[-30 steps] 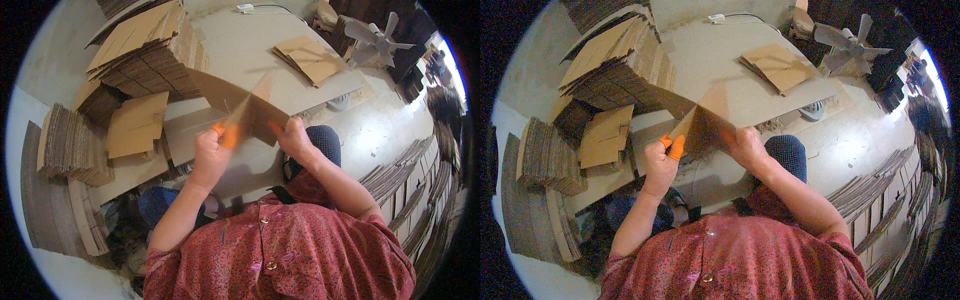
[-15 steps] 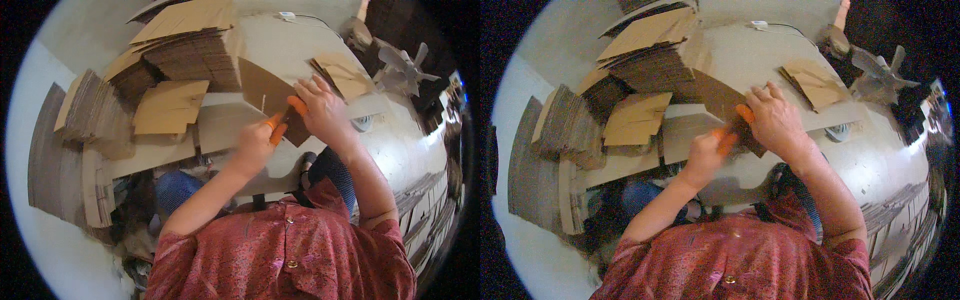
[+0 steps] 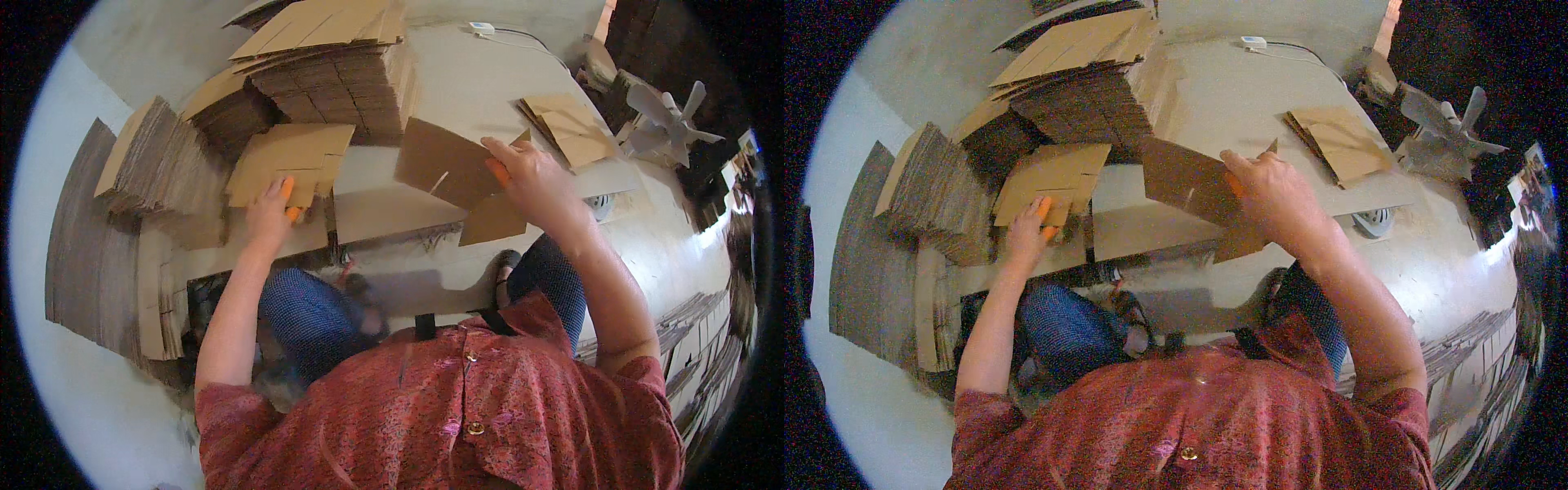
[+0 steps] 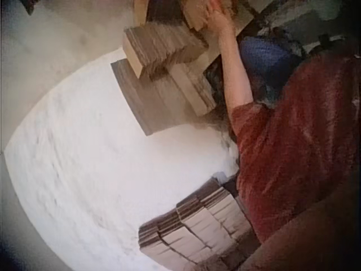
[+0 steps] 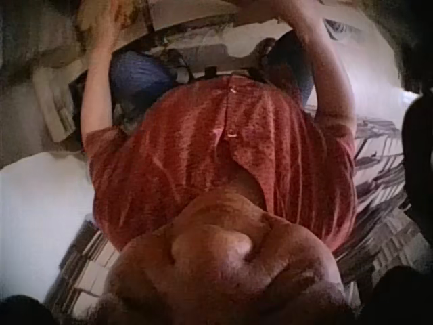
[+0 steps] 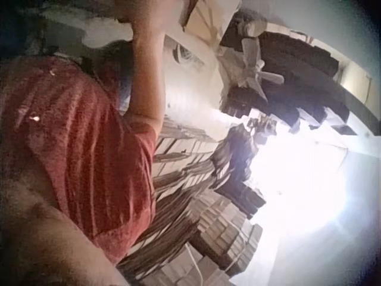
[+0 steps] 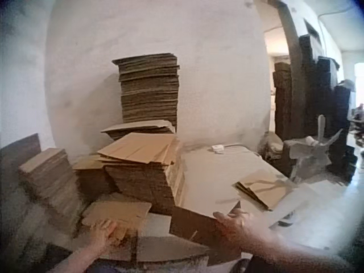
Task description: The person cuts flat cardboard pieces into smaller sections using an orange utility knife. They repeatedly pick up cardboard sheets, score and slice along pre-marked lines, and stack the cut pieces on the table.
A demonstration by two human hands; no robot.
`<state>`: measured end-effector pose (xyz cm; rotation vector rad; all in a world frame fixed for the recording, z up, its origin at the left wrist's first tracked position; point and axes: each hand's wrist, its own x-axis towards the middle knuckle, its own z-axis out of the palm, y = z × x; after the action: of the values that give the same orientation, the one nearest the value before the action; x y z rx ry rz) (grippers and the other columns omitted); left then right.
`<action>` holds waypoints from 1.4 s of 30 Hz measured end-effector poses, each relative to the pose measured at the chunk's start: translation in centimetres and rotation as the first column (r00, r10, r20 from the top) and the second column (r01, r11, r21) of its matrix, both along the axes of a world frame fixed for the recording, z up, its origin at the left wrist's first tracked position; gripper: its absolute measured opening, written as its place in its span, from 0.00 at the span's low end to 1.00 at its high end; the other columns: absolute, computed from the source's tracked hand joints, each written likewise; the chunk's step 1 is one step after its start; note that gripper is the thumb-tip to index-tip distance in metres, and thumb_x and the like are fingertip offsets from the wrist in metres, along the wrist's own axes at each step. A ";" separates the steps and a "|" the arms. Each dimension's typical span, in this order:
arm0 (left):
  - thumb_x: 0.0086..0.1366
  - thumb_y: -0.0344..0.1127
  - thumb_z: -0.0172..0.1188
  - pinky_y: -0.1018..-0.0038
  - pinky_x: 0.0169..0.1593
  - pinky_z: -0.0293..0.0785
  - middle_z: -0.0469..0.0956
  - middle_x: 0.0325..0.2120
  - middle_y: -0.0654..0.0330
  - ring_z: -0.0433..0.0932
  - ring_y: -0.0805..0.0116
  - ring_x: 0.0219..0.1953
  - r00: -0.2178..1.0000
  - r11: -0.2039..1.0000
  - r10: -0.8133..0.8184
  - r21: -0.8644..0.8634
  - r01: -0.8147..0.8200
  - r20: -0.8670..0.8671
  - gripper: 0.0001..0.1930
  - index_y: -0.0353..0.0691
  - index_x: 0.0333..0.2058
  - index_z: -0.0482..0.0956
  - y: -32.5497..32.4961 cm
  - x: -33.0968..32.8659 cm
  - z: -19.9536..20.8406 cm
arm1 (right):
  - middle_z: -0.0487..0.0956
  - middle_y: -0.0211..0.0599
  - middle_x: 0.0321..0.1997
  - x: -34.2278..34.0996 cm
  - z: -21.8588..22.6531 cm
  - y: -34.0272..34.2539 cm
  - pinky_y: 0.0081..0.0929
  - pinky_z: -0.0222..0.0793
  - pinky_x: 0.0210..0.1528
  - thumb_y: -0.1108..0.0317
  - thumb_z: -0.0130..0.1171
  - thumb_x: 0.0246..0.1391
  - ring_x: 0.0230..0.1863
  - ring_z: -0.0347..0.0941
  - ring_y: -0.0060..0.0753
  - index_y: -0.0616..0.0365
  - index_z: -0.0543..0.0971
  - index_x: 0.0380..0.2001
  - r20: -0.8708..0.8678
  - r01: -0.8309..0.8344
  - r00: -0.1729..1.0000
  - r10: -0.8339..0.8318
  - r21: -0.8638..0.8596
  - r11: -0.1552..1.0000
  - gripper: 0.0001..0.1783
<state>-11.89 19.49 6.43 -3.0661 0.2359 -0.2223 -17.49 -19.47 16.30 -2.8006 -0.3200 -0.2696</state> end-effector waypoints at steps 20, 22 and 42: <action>0.61 0.30 0.54 0.74 0.20 0.60 0.69 0.14 0.52 0.63 0.73 0.16 0.899 0.536 -0.210 -0.724 0.435 0.385 0.07 0.31 0.32 0.77 -14.5 -6.6 7.2 | 0.76 0.50 0.43 -7.6 8.4 -3.2 0.27 0.66 0.46 0.77 0.50 0.50 0.44 0.75 0.40 0.58 0.69 0.53 0.372 -0.263 0.919 0.134 0.324 0.909 0.23; 0.60 0.30 0.54 0.74 0.22 0.63 0.71 0.15 0.52 0.67 0.73 0.18 0.901 0.521 -0.252 -0.735 0.433 0.353 0.08 0.31 0.32 0.77 -15.0 -6.5 5.8 | 0.76 0.50 0.42 -7.7 8.4 -3.0 0.27 0.66 0.46 0.77 0.49 0.51 0.44 0.75 0.41 0.58 0.69 0.53 0.312 -0.249 0.941 0.130 0.379 0.891 0.23; 0.56 0.22 0.53 0.71 0.38 0.74 0.78 0.33 0.47 0.79 0.58 0.34 0.840 0.426 -0.360 -0.730 0.534 0.405 0.13 0.32 0.41 0.76 -18.9 -5.2 2.5 | 0.72 0.57 0.26 -3.4 5.3 -3.4 0.28 0.67 0.31 0.77 0.47 0.50 0.21 0.70 0.42 0.54 0.68 0.54 0.238 -0.207 0.959 0.154 0.215 0.955 0.25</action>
<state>-17.07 0.56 8.89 -3.7427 1.3350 -0.8993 -20.89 -22.83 21.59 -2.4884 -0.5543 -0.5373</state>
